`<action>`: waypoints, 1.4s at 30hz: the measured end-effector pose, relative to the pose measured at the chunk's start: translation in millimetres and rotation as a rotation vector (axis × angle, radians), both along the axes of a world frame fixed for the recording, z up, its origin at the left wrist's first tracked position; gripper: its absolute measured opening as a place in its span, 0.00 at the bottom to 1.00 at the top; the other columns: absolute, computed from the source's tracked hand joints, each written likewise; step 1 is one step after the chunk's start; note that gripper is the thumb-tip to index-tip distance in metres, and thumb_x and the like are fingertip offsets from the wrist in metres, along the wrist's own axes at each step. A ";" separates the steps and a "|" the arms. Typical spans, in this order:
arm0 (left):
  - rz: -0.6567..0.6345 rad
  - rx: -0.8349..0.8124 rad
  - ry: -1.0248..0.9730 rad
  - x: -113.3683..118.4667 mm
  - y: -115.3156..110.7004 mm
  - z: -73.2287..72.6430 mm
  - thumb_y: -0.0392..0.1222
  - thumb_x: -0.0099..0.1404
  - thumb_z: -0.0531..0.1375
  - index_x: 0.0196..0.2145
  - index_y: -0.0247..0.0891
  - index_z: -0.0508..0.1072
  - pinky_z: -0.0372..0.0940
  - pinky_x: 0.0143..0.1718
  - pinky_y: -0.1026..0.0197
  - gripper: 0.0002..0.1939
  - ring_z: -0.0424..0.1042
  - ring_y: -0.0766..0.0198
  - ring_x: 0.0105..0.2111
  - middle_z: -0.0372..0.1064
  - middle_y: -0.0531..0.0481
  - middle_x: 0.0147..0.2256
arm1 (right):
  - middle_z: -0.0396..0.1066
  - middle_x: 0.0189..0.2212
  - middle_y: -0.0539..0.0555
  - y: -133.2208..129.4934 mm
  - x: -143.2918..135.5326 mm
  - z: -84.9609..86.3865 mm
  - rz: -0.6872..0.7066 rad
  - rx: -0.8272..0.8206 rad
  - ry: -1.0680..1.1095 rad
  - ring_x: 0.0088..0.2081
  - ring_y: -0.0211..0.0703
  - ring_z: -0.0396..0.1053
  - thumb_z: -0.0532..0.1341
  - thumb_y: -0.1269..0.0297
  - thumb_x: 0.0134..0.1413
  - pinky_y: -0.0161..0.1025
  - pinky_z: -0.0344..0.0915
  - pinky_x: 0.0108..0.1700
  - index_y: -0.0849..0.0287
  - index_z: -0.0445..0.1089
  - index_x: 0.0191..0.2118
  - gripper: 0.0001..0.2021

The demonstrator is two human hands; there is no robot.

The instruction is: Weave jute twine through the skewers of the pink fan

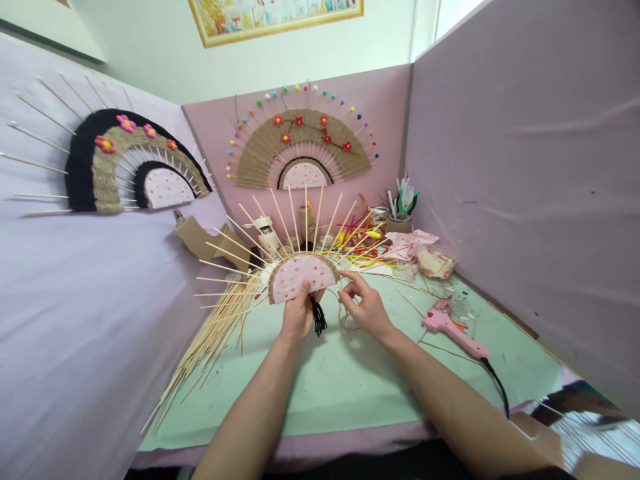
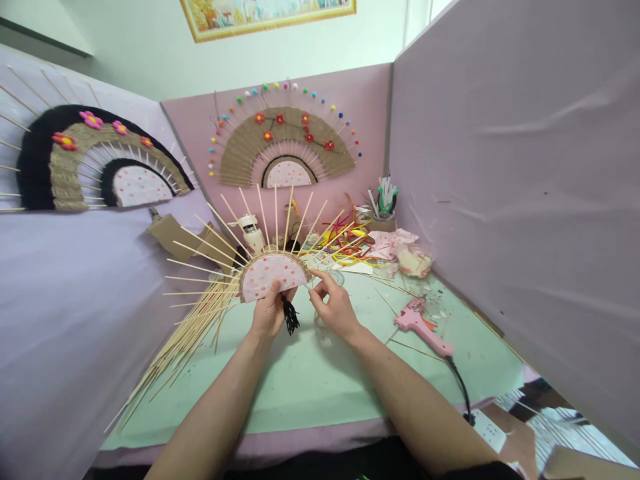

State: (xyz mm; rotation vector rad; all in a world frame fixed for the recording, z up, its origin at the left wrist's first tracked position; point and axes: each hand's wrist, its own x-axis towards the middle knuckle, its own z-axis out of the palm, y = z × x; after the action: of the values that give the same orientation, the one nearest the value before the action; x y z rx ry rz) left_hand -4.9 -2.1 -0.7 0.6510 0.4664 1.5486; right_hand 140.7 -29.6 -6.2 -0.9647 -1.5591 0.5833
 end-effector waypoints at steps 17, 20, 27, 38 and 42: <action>0.008 -0.061 -0.044 -6.9 2.7 6.0 0.36 0.57 0.60 0.43 0.39 0.69 0.66 0.47 0.53 0.15 0.71 0.60 0.44 0.72 0.48 0.40 | 0.68 0.23 0.50 1.5 1.2 -0.1 0.029 -0.026 -0.002 0.28 0.40 0.66 0.55 0.60 0.54 0.40 0.63 0.36 0.58 0.65 0.39 0.10; -0.039 -0.096 -0.058 -6.7 2.0 6.0 0.36 0.58 0.59 0.43 0.38 0.69 0.67 0.45 0.54 0.13 0.72 0.60 0.42 0.73 0.47 0.39 | 0.69 0.24 0.51 1.8 1.6 -0.3 0.035 -0.026 -0.032 0.28 0.40 0.66 0.55 0.61 0.54 0.40 0.63 0.37 0.57 0.68 0.37 0.09; -0.061 -0.189 -0.134 -10.0 2.2 10.8 0.36 0.59 0.58 0.39 0.39 0.70 0.70 0.41 0.58 0.09 0.74 0.65 0.35 0.73 0.50 0.35 | 0.72 0.33 0.54 10.7 5.5 -7.4 -0.027 -0.081 0.014 0.32 0.41 0.67 0.57 0.58 0.52 0.39 0.63 0.36 0.57 0.72 0.34 0.10; -0.134 -0.336 -0.154 -18.1 1.0 18.3 0.34 0.58 0.57 0.37 0.36 0.71 0.70 0.30 0.66 0.08 0.73 0.67 0.27 0.75 0.51 0.29 | 0.45 0.12 0.41 16.0 25.2 3.7 0.339 -0.426 0.446 0.16 0.31 0.44 0.57 0.58 0.50 0.32 0.47 0.20 0.60 0.69 0.32 0.11; -0.128 -0.336 -0.143 -22.1 5.3 15.5 0.34 0.56 0.58 0.38 0.35 0.71 0.70 0.28 0.67 0.10 0.73 0.67 0.27 0.75 0.51 0.30 | 0.41 0.11 0.40 17.7 36.8 10.1 0.468 -0.463 0.559 0.15 0.31 0.41 0.57 0.58 0.50 0.33 0.51 0.22 0.59 0.66 0.32 0.10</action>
State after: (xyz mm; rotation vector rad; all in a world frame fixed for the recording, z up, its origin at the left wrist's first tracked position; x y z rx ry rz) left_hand -27.1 3.2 14.8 0.3027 0.5505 1.3452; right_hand 177.5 -11.9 3.9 -0.6712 -1.1506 1.4578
